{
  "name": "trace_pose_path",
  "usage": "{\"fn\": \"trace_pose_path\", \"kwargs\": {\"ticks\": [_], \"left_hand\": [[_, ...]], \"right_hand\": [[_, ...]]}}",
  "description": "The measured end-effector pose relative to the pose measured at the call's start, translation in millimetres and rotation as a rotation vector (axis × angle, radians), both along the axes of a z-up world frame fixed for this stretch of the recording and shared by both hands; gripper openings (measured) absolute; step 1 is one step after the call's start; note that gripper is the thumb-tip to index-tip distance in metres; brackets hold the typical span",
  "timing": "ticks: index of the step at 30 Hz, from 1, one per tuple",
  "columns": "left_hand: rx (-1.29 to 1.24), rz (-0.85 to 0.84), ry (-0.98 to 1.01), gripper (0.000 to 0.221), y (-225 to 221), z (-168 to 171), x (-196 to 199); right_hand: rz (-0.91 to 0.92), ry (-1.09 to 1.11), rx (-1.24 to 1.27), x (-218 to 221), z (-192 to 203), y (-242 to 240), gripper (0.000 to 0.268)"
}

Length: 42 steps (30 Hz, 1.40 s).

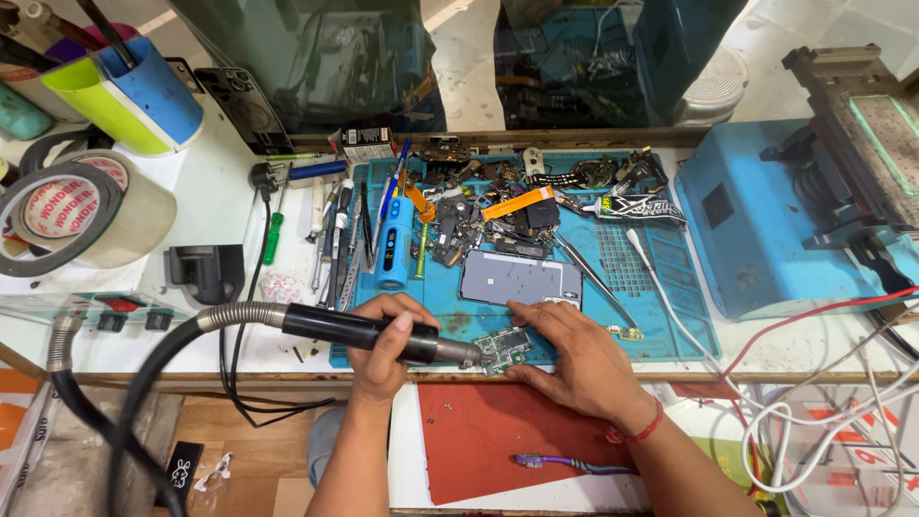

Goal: The person heats a circuit board with a heat gun and manipulates small components with a tool on a cluttered workbench.

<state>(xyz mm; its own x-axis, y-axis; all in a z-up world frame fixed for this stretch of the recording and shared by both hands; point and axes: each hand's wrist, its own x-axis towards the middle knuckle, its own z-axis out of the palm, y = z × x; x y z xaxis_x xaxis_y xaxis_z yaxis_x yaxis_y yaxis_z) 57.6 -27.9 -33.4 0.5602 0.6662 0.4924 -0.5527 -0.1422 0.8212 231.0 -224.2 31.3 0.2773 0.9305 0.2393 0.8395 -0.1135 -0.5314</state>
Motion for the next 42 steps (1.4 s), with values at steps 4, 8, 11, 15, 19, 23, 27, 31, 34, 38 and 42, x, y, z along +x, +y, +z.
{"fn": "trace_pose_path", "kwargs": {"ticks": [4,8,11,15,19,23,27,31,34,38,42], "left_hand": [[0.064,0.068,0.053,0.024,-1,-1,2],[0.204,-0.029,0.060,0.025,-2,3,4],[0.158,0.139,0.098,0.025,-5,4,3],[0.150,0.028,0.087,0.024,1,9,2],[0.059,-0.002,0.043,0.023,-3,3,-1],[0.179,0.020,0.090,0.024,-4,2,0],[0.074,0.048,0.025,0.023,-1,-1,3],[0.153,0.101,0.063,0.024,-1,-3,6],[0.159,0.164,0.055,0.024,-5,-3,4],[0.193,-0.001,0.036,0.023,-8,4,-2],[0.095,0.109,0.042,0.026,-8,4,-3]], "right_hand": [[-0.027,0.036,0.000,-1,0,0,0.078],[-0.056,0.086,-0.063,-1,-1,0,0.080],[0.051,-0.035,0.090,1,-4,-2,0.077],[0.027,-0.003,0.033,3,-2,2,0.079],[-0.005,0.052,0.004,2,-9,-3,0.079],[-0.020,0.077,0.020,2,-9,-2,0.080],[0.002,0.058,0.028,1,-5,1,0.077],[0.010,0.022,0.026,3,-4,2,0.077],[0.026,-0.008,0.048,3,-9,1,0.076],[0.019,-0.026,0.009,4,-8,3,0.075],[0.035,-0.010,0.032,4,-9,2,0.072]]}}
